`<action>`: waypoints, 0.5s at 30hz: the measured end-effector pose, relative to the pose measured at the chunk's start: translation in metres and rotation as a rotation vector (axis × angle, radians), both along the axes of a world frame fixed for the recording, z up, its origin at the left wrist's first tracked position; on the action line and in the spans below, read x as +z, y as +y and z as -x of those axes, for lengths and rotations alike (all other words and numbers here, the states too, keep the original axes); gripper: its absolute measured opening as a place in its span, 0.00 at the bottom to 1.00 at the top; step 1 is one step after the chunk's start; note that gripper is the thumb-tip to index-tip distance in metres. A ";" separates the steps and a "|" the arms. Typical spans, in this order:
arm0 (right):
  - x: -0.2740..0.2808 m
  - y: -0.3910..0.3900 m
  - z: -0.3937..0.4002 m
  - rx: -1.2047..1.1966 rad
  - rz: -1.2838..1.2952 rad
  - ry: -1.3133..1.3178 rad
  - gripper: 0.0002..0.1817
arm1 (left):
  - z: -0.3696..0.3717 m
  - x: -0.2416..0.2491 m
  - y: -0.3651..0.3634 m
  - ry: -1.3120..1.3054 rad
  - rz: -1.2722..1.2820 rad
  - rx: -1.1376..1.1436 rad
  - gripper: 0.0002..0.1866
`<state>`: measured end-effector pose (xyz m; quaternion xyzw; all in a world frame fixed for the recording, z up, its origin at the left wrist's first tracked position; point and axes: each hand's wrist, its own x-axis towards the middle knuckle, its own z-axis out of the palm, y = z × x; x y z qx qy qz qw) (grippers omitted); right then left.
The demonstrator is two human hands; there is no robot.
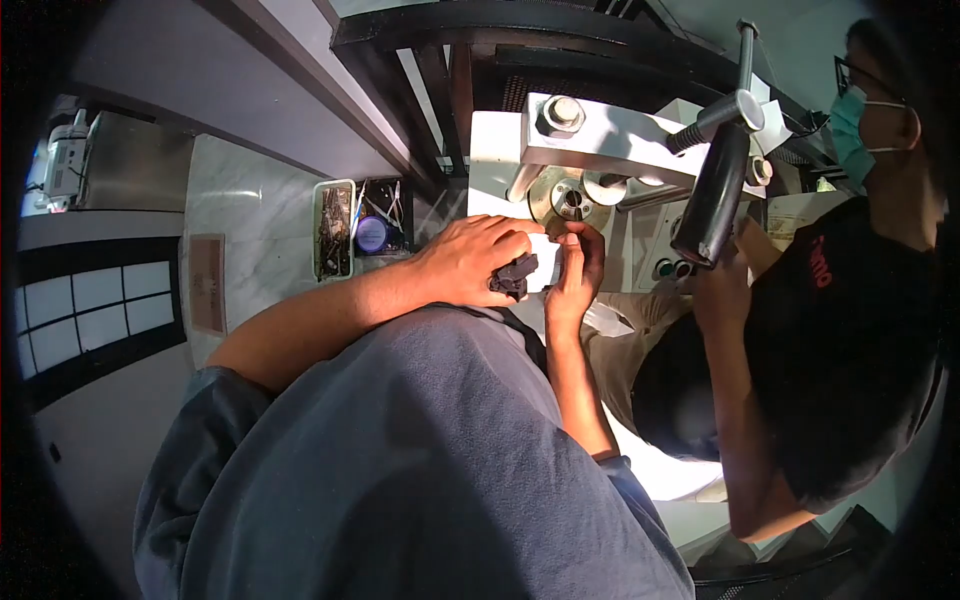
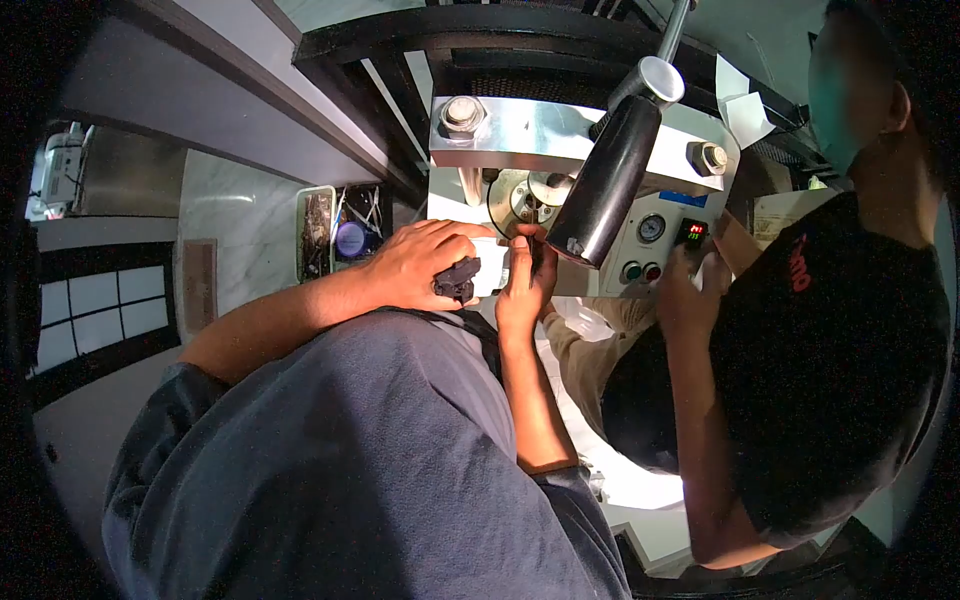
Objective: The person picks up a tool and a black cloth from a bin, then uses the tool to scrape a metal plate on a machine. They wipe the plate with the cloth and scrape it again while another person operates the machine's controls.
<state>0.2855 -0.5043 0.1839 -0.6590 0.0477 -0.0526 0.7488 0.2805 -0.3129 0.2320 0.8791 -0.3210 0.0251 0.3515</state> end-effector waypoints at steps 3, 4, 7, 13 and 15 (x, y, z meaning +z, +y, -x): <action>0.001 -0.001 0.001 0.005 0.019 0.027 0.15 | 0.000 0.000 0.000 -0.001 -0.006 0.003 0.32; 0.003 0.000 0.002 0.004 0.020 0.027 0.15 | 0.000 0.000 0.000 -0.006 -0.011 0.007 0.32; 0.008 0.000 0.003 0.010 0.034 0.028 0.15 | 0.000 0.001 0.000 -0.015 -0.017 0.002 0.32; 0.010 0.000 0.003 0.017 0.070 0.030 0.14 | 0.000 0.001 0.000 -0.010 -0.002 -0.009 0.33; 0.011 0.000 0.003 0.020 0.026 0.037 0.14 | 0.000 0.002 0.001 -0.007 -0.005 -0.010 0.33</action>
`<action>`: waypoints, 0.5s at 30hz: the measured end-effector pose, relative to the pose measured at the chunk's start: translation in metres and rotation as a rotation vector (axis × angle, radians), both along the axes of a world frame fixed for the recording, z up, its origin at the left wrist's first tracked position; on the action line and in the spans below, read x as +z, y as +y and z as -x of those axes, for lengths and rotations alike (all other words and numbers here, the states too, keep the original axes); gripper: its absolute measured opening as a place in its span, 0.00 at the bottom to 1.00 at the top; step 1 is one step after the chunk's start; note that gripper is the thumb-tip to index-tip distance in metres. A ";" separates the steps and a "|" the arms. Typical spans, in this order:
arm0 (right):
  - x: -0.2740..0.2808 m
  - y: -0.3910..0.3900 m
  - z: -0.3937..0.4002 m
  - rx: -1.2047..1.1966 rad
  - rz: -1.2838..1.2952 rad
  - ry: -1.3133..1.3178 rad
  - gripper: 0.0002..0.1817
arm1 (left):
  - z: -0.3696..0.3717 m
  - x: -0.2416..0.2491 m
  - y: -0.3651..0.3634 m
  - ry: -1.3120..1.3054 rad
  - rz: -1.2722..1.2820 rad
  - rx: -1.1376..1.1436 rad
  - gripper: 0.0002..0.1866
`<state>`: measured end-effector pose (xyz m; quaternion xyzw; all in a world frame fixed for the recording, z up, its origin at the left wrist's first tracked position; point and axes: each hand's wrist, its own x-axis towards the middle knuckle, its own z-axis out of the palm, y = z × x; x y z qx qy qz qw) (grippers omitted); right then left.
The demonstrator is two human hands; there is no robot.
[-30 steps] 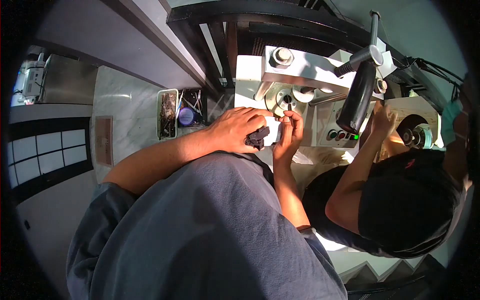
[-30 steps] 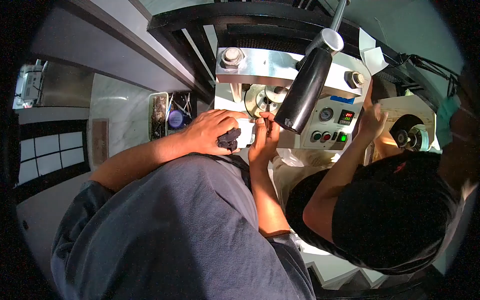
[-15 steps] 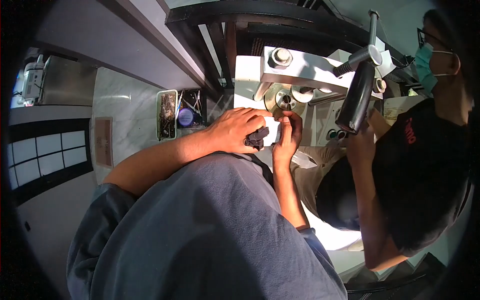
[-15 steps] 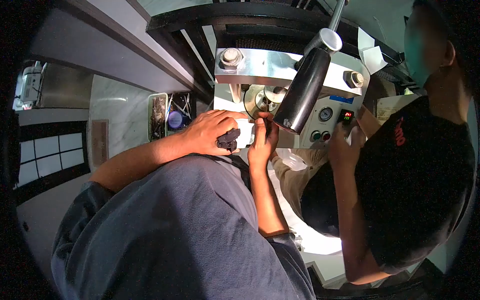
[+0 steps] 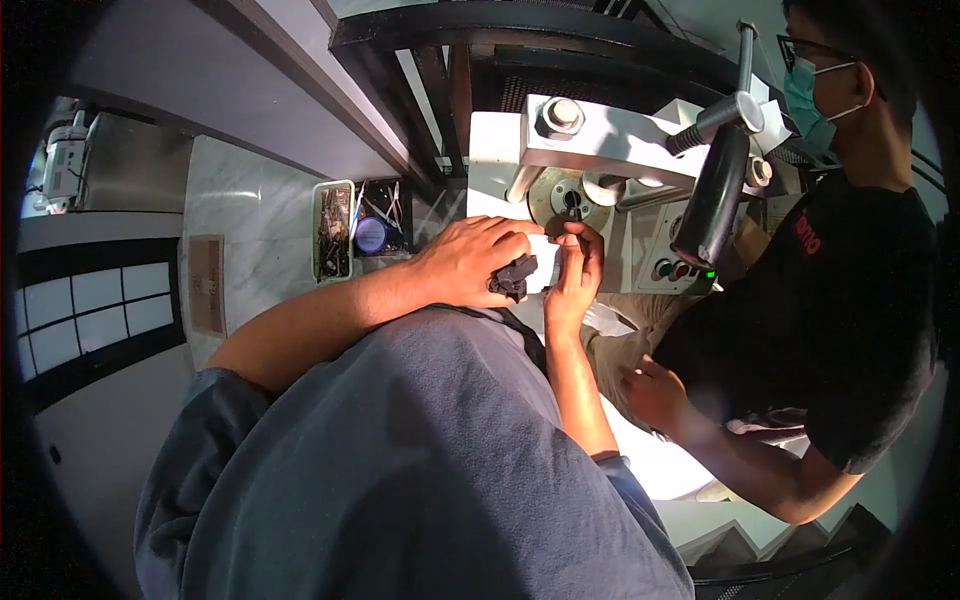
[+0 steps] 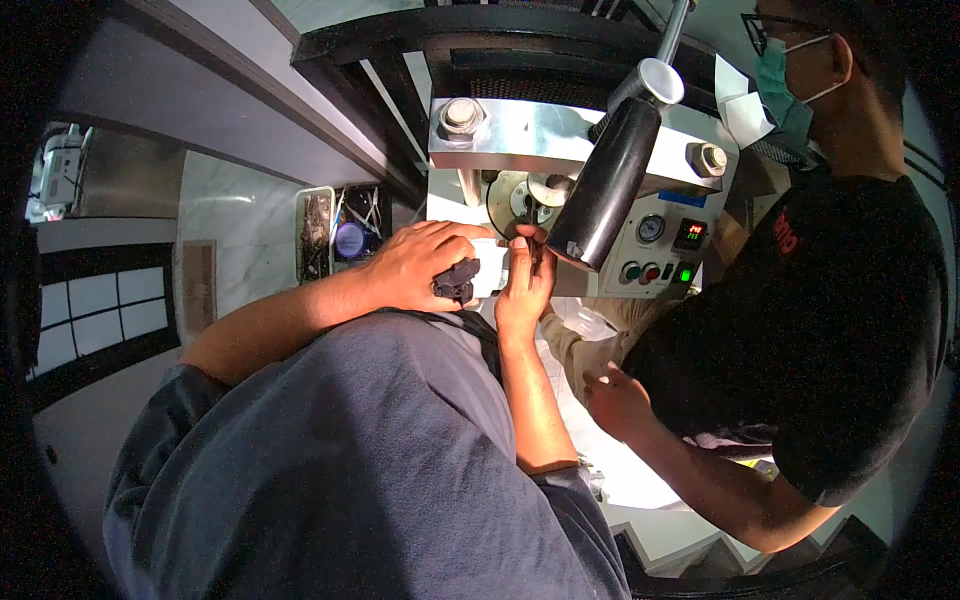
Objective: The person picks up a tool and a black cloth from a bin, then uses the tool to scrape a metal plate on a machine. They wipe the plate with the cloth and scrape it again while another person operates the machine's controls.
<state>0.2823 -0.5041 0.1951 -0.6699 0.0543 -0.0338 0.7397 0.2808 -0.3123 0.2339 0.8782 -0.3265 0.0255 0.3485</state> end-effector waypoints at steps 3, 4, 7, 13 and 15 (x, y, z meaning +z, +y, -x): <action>0.001 -0.001 0.000 0.002 0.028 0.003 0.14 | 0.000 0.000 0.000 0.008 -0.006 0.001 0.33; 0.001 0.000 0.000 0.002 0.029 0.004 0.14 | 0.000 0.000 0.000 0.011 -0.008 0.003 0.33; -0.002 0.001 -0.001 -0.024 0.091 -0.034 0.13 | 0.000 -0.001 0.000 0.005 0.000 0.002 0.33; -0.002 0.000 -0.001 -0.031 0.135 -0.049 0.14 | 0.001 -0.001 -0.001 -0.004 0.000 0.008 0.33; -0.001 0.001 -0.002 -0.028 0.085 -0.036 0.14 | 0.001 -0.002 -0.001 -0.011 0.009 0.010 0.33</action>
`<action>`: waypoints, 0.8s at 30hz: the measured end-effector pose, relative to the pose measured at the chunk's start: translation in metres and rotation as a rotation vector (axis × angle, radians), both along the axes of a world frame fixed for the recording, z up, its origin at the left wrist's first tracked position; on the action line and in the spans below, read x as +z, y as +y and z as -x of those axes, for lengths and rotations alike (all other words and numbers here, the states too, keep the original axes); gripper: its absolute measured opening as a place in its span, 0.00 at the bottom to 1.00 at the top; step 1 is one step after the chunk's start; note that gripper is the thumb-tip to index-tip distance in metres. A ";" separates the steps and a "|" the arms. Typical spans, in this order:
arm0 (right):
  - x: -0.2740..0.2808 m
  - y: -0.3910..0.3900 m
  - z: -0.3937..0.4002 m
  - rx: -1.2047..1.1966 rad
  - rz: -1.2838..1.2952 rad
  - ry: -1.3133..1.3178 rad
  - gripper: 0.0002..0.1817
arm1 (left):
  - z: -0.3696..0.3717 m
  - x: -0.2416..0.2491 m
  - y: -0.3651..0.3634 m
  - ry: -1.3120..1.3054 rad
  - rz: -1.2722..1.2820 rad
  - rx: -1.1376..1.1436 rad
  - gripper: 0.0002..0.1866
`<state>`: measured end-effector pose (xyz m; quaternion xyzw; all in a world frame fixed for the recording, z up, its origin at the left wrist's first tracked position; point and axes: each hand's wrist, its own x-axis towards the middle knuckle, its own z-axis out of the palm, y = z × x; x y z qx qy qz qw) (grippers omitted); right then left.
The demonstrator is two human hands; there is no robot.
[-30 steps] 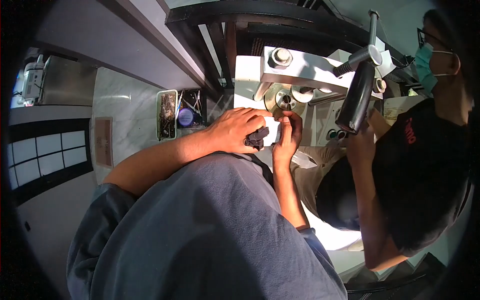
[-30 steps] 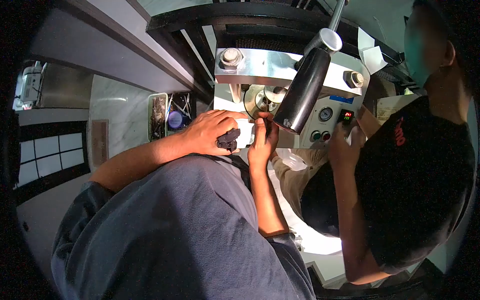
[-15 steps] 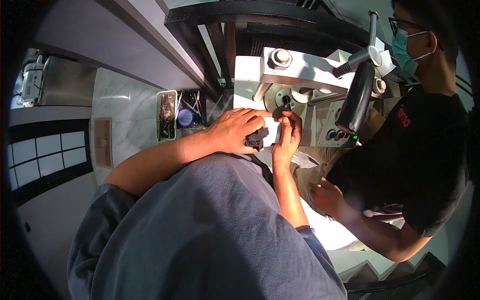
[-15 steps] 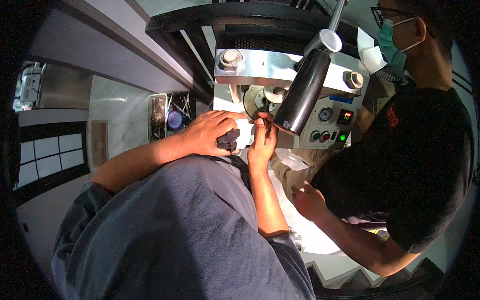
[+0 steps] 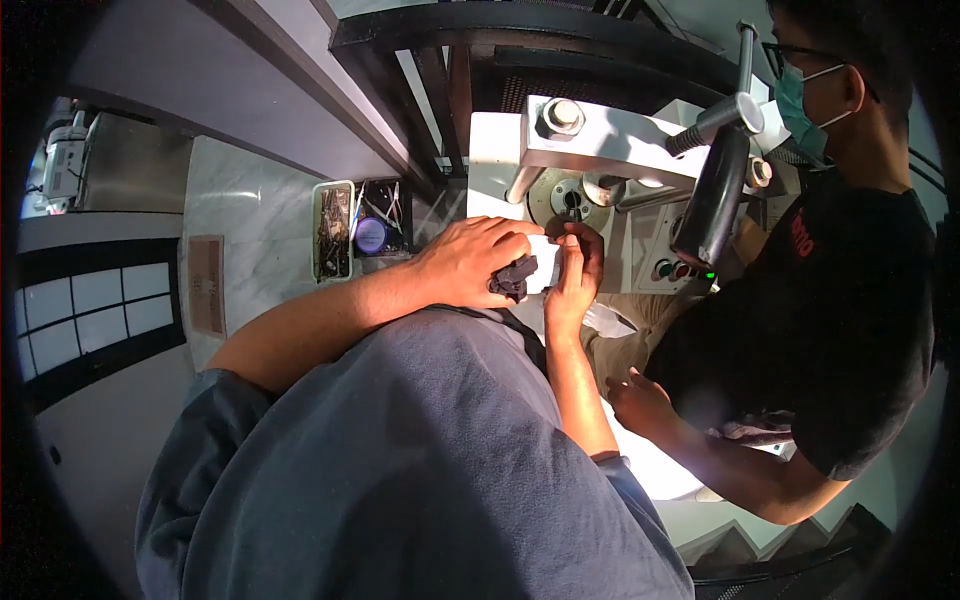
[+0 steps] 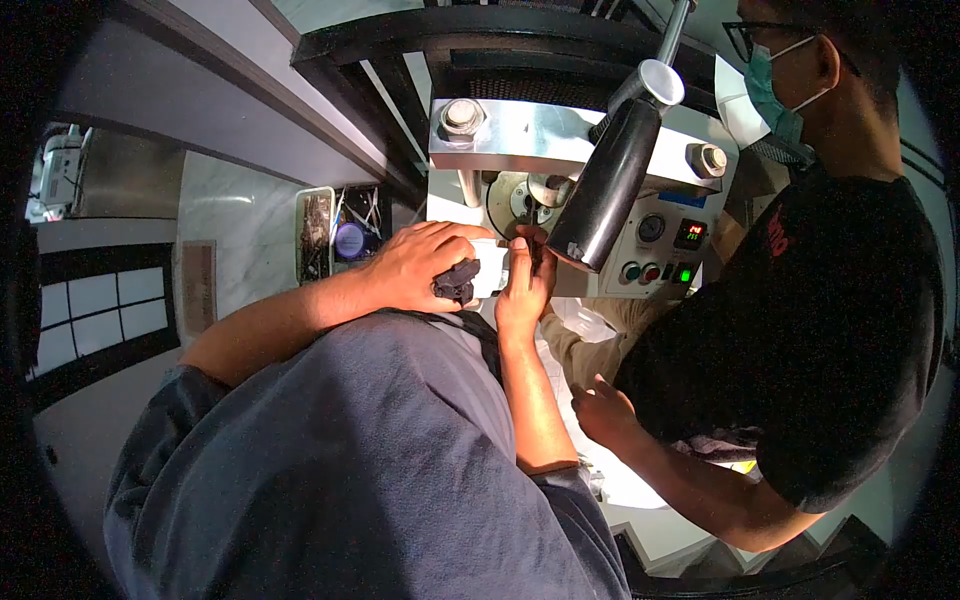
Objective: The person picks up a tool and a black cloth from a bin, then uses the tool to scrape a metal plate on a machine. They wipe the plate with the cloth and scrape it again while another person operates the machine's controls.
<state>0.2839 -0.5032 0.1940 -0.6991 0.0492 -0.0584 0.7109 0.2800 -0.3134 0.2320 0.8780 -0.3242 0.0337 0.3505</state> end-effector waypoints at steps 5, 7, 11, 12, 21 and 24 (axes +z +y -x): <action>-0.004 -0.001 -0.001 0.011 -0.024 0.001 0.14 | 0.000 0.001 0.000 0.001 0.003 0.006 0.33; -0.004 -0.001 -0.001 0.010 -0.051 0.021 0.14 | 0.000 0.001 0.000 0.006 -0.004 0.002 0.33; -0.005 -0.001 -0.002 0.006 -0.031 0.005 0.14 | 0.000 0.002 0.000 0.014 -0.020 0.003 0.33; -0.006 -0.001 -0.002 0.004 -0.036 0.004 0.14 | 0.000 0.002 0.000 0.010 -0.019 0.004 0.33; -0.009 -0.002 -0.001 0.009 -0.067 0.001 0.14 | 0.001 0.003 0.000 -0.002 -0.013 0.012 0.33; -0.013 -0.003 -0.002 0.012 -0.044 -0.008 0.13 | 0.001 0.003 -0.001 -0.005 -0.004 0.014 0.33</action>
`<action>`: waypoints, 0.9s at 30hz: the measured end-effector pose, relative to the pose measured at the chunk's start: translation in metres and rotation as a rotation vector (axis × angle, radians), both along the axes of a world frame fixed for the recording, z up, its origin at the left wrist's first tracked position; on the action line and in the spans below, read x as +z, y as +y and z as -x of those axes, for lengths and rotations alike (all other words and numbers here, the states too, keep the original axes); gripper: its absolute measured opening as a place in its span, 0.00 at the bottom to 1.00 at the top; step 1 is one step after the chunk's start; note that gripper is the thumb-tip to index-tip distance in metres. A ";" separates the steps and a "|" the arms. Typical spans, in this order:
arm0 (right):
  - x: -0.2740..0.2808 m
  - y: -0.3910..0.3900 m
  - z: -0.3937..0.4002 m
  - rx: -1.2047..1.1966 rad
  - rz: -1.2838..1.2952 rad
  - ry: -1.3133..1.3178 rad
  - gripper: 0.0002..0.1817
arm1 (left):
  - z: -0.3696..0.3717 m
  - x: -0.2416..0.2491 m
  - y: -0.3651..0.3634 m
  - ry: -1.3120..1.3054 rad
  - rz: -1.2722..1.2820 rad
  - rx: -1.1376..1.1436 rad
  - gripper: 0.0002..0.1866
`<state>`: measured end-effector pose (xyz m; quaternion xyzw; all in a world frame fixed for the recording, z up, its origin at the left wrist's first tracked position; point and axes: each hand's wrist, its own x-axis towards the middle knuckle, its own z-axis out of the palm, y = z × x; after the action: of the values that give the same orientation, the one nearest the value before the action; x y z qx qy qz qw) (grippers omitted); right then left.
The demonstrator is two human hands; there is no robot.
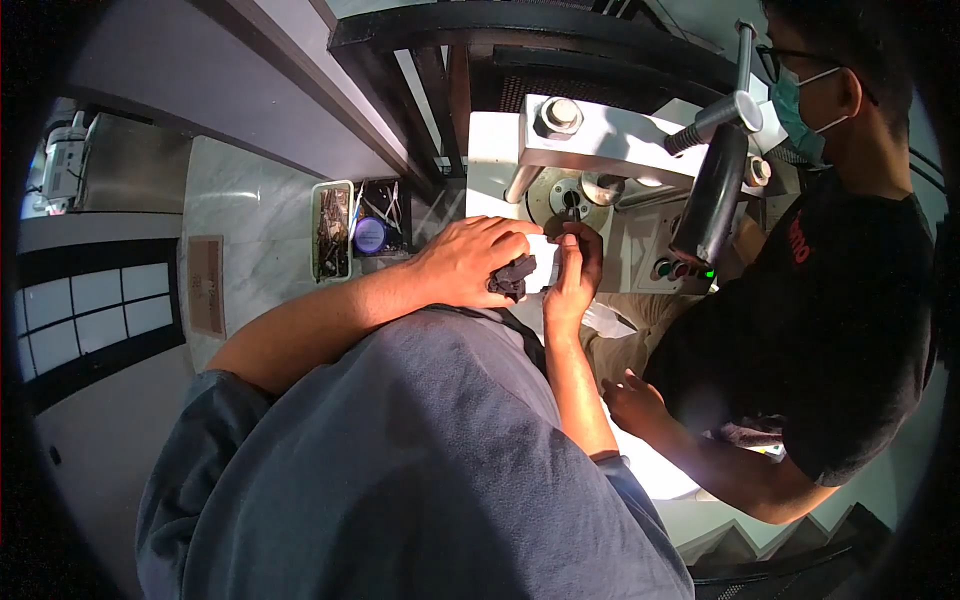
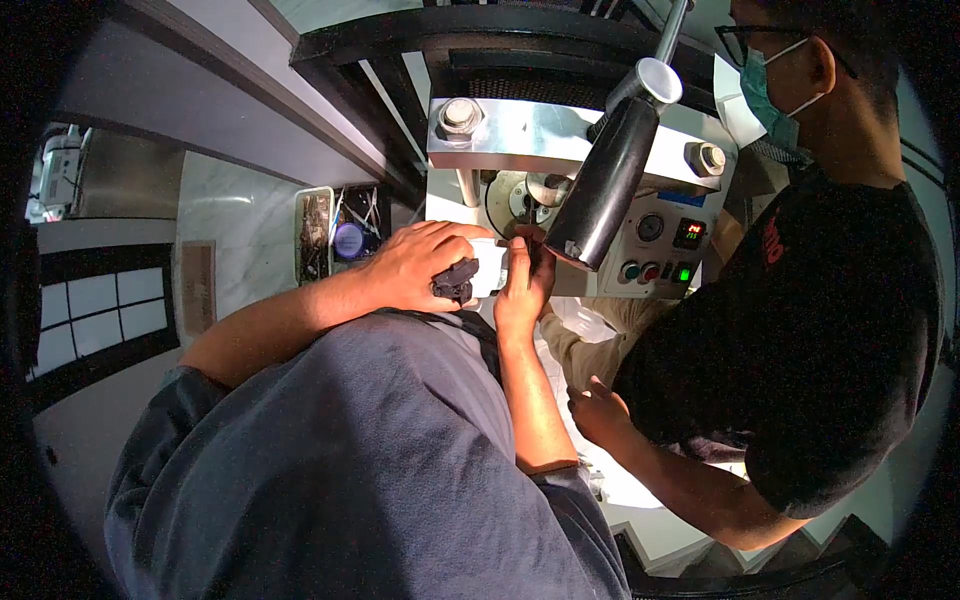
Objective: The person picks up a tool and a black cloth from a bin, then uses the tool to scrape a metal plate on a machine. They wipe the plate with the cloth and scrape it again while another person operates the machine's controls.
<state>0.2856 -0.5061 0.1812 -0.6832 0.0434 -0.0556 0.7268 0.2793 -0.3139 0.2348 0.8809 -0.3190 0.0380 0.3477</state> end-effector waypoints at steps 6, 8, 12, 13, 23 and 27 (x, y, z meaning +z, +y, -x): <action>-0.001 0.000 0.000 0.002 -0.058 0.020 0.13 | 0.000 -0.001 0.000 0.009 0.009 0.000 0.32; -0.001 0.000 0.000 0.007 -0.050 0.015 0.13 | 0.000 -0.001 0.000 0.006 0.011 0.000 0.32; 0.001 0.000 0.000 0.010 -0.026 0.004 0.13 | 0.000 -0.001 0.000 0.004 0.002 -0.002 0.32; 0.002 0.001 0.000 0.010 -0.026 0.004 0.13 | -0.001 -0.001 0.000 0.009 0.005 -0.003 0.32; 0.003 0.001 0.000 0.011 -0.090 0.027 0.12 | -0.001 -0.003 0.000 0.007 -0.006 -0.004 0.33; -0.002 0.000 -0.001 0.013 -0.134 0.026 0.12 | -0.001 -0.002 0.000 0.002 -0.010 -0.006 0.32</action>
<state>0.2865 -0.5057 0.1788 -0.6339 0.0521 -0.0391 0.7707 0.2801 -0.3135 0.2326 0.8816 -0.3216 0.0345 0.3437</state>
